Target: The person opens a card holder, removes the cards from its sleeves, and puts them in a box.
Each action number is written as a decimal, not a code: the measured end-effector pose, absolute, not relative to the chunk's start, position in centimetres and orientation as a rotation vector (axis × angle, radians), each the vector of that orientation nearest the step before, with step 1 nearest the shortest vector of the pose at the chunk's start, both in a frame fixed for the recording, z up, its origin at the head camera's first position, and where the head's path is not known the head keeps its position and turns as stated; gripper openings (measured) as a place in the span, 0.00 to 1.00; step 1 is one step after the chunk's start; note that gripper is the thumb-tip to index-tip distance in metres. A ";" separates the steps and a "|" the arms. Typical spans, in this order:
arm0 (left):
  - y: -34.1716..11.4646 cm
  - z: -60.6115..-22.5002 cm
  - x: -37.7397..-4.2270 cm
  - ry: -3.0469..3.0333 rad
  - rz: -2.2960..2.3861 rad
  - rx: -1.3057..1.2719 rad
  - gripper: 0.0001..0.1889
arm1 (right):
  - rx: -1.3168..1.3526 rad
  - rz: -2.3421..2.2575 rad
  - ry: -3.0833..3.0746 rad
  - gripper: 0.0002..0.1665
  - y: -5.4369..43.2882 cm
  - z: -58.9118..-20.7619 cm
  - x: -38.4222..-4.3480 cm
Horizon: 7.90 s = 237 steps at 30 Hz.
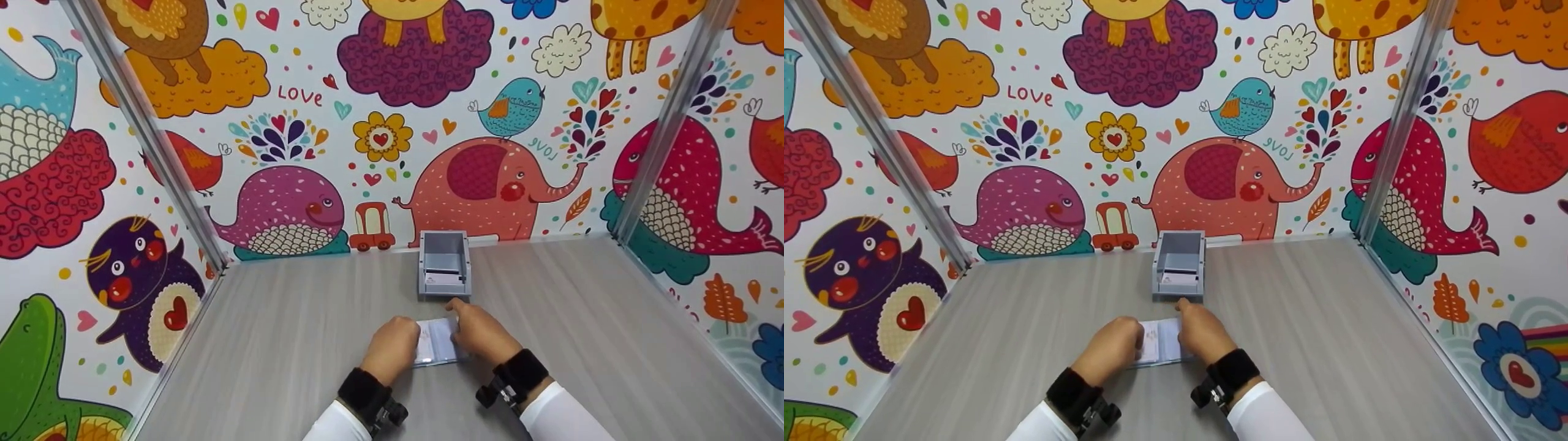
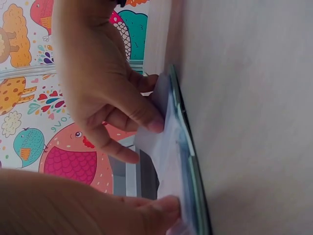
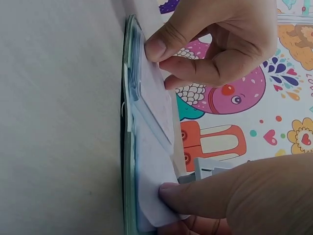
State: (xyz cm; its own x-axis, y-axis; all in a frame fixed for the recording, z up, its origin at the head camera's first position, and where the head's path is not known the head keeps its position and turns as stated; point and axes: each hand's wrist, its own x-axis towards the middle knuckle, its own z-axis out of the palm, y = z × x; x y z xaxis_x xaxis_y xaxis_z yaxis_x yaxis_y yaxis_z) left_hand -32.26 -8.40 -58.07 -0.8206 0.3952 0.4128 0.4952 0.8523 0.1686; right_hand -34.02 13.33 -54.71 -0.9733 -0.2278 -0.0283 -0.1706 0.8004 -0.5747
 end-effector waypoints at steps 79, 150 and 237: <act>-7.6 -53.3 -30.1 -2.892 -0.326 -0.597 0.05 | -0.597 -1.189 2.894 0.14 11.9 -56.6 -34.0; -7.0 -54.1 -30.0 -2.843 -0.164 -0.600 0.04 | -0.282 -1.544 2.457 0.06 12.0 -55.8 -34.1; -7.9 -58.8 -32.5 -2.682 -0.167 -0.692 0.05 | -0.904 -0.448 3.698 0.14 12.1 -54.7 -41.9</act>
